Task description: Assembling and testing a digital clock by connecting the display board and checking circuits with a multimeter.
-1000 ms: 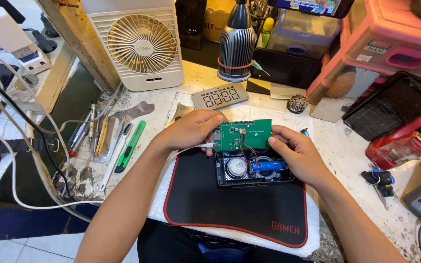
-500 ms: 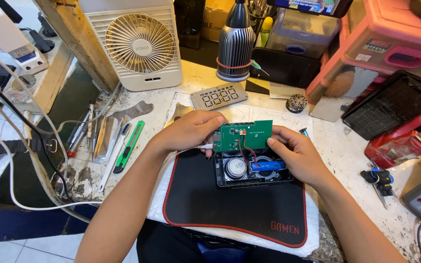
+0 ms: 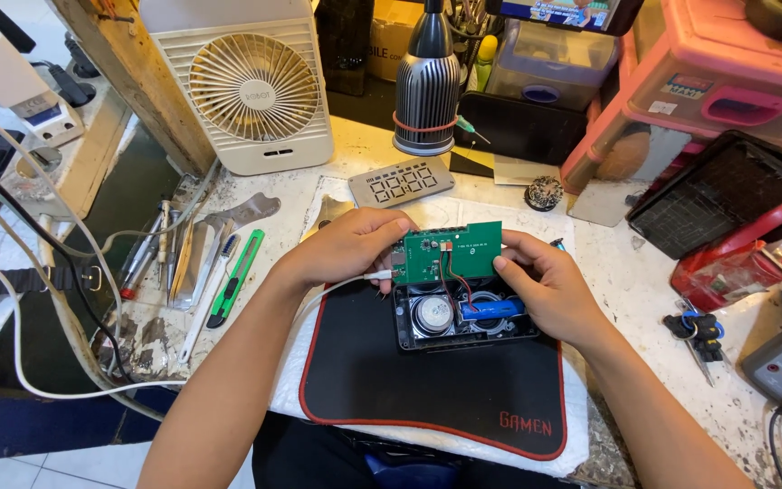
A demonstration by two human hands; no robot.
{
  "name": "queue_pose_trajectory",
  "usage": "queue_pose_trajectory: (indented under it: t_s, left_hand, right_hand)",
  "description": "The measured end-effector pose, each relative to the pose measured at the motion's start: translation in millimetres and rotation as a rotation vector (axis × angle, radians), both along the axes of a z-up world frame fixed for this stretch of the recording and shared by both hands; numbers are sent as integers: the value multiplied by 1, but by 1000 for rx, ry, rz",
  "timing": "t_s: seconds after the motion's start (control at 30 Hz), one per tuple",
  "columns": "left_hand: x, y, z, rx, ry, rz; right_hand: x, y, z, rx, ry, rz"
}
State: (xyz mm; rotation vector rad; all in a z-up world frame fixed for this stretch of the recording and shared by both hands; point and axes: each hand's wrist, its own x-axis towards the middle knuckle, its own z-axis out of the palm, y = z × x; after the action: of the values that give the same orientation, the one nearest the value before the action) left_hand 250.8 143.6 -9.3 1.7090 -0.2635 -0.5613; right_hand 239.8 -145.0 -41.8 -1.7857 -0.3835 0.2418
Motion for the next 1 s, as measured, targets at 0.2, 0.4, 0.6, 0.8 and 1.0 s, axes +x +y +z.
queue_pose_trajectory:
  t_s: [0.2, 0.4, 0.6, 0.8, 1.0]
  left_hand:
    - [-2, -2, 5, -1, -26, -3]
    - [-3, -1, 4, -23, -28, -5]
    - [-4, -2, 7, -1, -36, 20]
    - [-3, -2, 4, -1, -30, 36]
    - [-2, 0, -4, -27, -62, 21]
  right_hand:
    - [0, -2, -2, -14, -73, -19]
    - [3, -6, -10, -6, -83, -21]
    - [-2, 1, 3, -30, -59, -43]
    - [-4, 1, 5, -146, -203, -136]
    - [-16, 0, 14, -355, -930, -150]
